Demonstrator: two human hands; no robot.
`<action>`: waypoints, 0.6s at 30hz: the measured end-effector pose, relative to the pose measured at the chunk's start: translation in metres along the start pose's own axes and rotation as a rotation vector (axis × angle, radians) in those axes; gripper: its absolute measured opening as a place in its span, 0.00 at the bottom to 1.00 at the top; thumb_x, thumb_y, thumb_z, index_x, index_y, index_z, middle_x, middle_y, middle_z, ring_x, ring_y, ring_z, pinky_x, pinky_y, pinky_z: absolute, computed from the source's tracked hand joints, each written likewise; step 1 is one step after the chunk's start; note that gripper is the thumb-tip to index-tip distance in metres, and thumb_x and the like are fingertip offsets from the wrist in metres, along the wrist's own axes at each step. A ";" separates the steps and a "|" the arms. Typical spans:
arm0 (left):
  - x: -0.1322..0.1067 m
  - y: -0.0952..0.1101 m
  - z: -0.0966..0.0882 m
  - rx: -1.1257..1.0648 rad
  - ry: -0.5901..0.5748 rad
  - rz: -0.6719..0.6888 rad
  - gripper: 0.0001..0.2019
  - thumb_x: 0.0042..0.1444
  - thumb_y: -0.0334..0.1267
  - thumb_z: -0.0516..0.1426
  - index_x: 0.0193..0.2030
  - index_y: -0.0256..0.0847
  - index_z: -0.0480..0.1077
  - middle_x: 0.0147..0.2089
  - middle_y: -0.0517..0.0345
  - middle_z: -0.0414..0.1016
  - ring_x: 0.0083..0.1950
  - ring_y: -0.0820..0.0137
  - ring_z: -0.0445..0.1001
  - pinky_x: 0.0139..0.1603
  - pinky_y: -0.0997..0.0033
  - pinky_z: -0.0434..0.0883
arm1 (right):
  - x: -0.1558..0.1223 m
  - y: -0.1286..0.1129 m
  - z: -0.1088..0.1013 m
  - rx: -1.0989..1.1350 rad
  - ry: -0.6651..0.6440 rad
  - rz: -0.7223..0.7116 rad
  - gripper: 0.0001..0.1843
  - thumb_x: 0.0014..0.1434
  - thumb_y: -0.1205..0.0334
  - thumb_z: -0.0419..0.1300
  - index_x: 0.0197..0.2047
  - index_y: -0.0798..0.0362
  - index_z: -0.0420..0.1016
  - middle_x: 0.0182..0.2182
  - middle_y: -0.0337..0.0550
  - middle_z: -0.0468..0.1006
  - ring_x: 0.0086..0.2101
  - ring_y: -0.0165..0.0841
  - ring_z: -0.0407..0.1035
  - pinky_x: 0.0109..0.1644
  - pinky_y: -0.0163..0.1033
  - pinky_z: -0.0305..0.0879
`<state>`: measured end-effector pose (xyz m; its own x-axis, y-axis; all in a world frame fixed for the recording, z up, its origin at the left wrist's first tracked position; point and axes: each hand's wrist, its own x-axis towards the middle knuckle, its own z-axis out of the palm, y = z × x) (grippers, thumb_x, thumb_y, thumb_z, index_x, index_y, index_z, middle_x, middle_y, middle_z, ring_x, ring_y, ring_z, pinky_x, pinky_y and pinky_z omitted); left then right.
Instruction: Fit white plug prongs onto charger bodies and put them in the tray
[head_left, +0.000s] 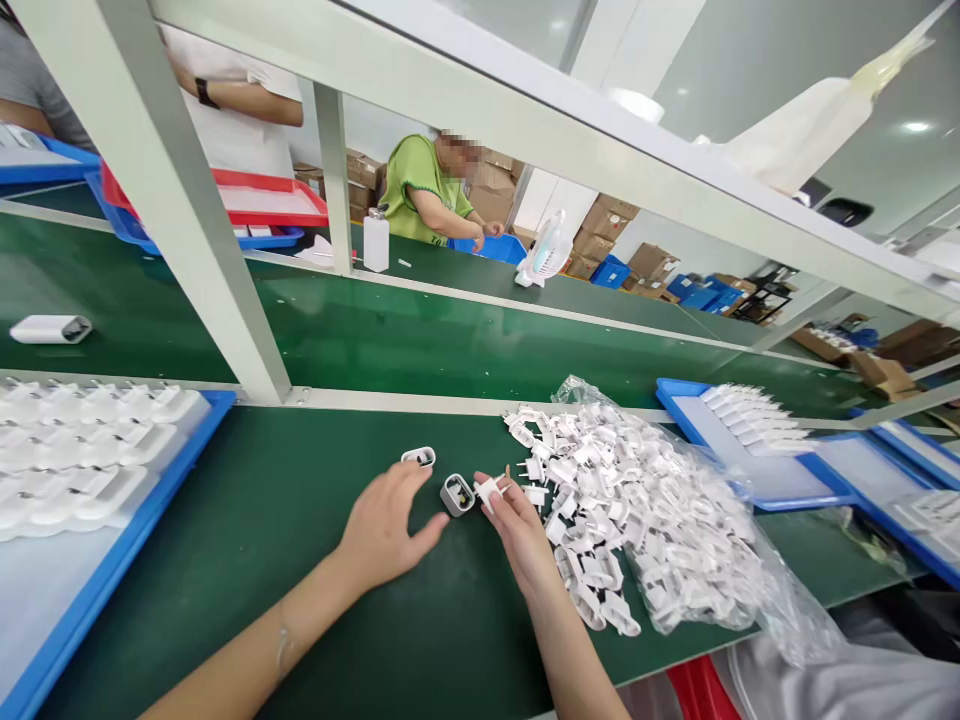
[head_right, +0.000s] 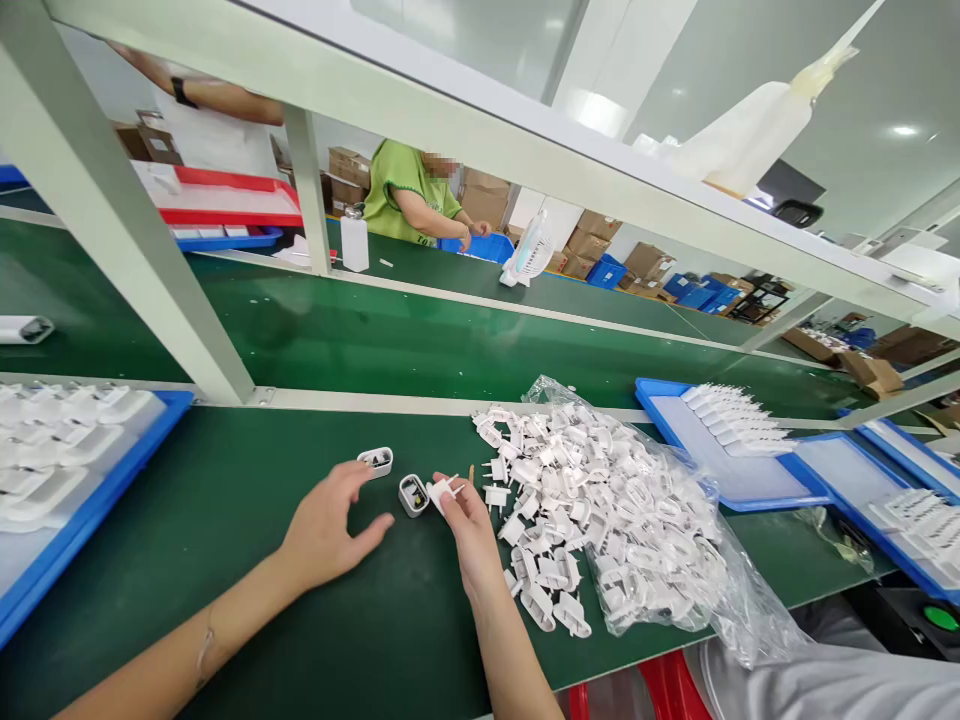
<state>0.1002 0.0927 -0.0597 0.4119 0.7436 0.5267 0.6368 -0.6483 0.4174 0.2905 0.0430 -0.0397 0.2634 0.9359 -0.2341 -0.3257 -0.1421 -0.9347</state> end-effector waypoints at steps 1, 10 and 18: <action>-0.004 0.007 0.002 0.007 -0.065 0.001 0.30 0.53 0.48 0.56 0.61 0.43 0.52 0.56 0.45 0.65 0.53 0.56 0.70 0.49 0.60 0.70 | -0.001 0.002 0.001 -0.029 -0.011 0.005 0.18 0.45 0.48 0.67 0.32 0.51 0.70 0.44 0.45 0.77 0.47 0.40 0.69 0.52 0.43 0.61; -0.003 0.012 0.022 -0.305 -0.330 -0.110 0.31 0.57 0.33 0.51 0.66 0.44 0.43 0.51 0.51 0.70 0.51 0.64 0.70 0.52 0.62 0.69 | -0.003 -0.003 -0.010 -0.287 -0.072 -0.143 0.14 0.53 0.52 0.62 0.38 0.51 0.68 0.34 0.40 0.76 0.29 0.33 0.73 0.39 0.40 0.68; 0.003 0.009 0.015 -0.526 -0.397 -0.186 0.12 0.55 0.35 0.55 0.47 0.44 0.66 0.45 0.56 0.71 0.48 0.64 0.68 0.49 0.63 0.67 | 0.001 -0.028 0.012 -0.916 -0.325 -0.480 0.06 0.59 0.66 0.55 0.38 0.50 0.73 0.39 0.42 0.74 0.39 0.34 0.69 0.44 0.38 0.64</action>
<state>0.1170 0.0921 -0.0658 0.5975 0.7892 0.1418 0.3602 -0.4222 0.8319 0.2890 0.0513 -0.0108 -0.1148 0.9795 0.1657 0.5847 0.2015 -0.7858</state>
